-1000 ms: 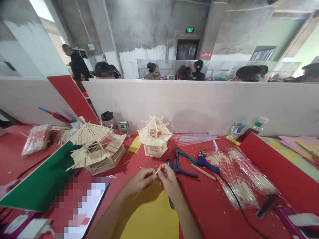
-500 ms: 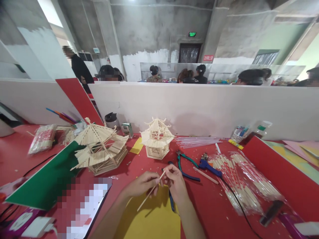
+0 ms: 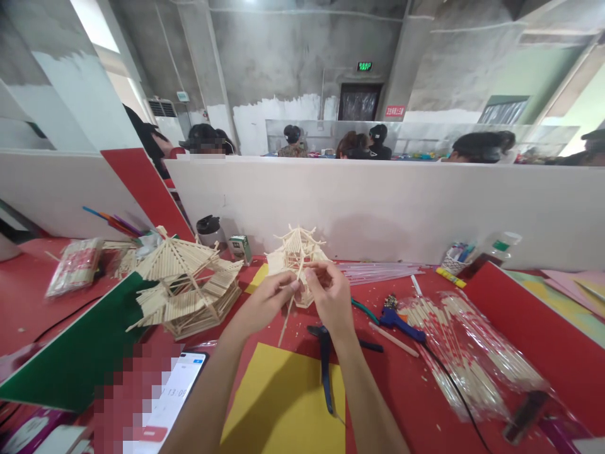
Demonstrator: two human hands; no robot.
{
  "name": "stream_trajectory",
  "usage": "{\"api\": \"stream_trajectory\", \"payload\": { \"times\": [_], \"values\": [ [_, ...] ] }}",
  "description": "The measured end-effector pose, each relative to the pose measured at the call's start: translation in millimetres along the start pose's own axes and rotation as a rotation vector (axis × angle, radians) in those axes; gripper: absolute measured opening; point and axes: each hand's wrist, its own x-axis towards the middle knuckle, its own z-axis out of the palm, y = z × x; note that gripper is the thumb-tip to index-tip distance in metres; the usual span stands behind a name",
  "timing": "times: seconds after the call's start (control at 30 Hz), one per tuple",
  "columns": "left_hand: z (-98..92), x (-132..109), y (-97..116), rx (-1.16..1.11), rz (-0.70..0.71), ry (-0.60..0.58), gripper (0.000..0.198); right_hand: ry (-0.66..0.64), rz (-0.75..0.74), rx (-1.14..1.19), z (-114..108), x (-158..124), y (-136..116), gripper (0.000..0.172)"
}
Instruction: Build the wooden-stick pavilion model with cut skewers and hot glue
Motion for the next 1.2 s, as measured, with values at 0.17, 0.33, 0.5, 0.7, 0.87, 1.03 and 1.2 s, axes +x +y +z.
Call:
{"api": "stream_trajectory", "payload": {
  "times": [0.17, 0.33, 0.5, 0.7, 0.87, 1.03, 1.2],
  "values": [
    [-9.6, 26.1, -8.6, 0.064, 0.040, 0.165, 0.026, 0.059, -0.069, 0.011, -3.5, 30.5, -6.7, 0.017],
    [-11.7, 40.6, -23.9, 0.117, -0.024, 0.187, 0.020, 0.075, -0.088, 0.008, -10.4, 48.6, 4.5, 0.018],
    [-14.0, 44.6, -31.1, 0.198, -0.028, 0.187, 0.016, 0.040, -0.031, -0.026, -7.3, 54.2, 19.2, 0.020],
    [-14.0, 47.2, -39.8, 0.227, -0.065, 0.177, 0.019, 0.001, -0.067, -0.192, 1.8, 63.4, 27.6, 0.019],
    [-14.8, 50.7, -45.7, 0.240, -0.102, 0.153, 0.023, -0.044, -0.045, -0.263, 1.2, 67.2, 33.2, 0.023],
    [-15.8, 50.1, -45.8, 0.260, -0.092, 0.163, 0.026, -0.098, -0.006, -0.273, 0.5, 66.5, 38.2, 0.025],
    [-16.9, 48.4, -41.7, 0.268, -0.066, 0.169, 0.026, -0.116, -0.039, -0.292, 4.3, 65.5, 36.9, 0.026]
  ]
}}
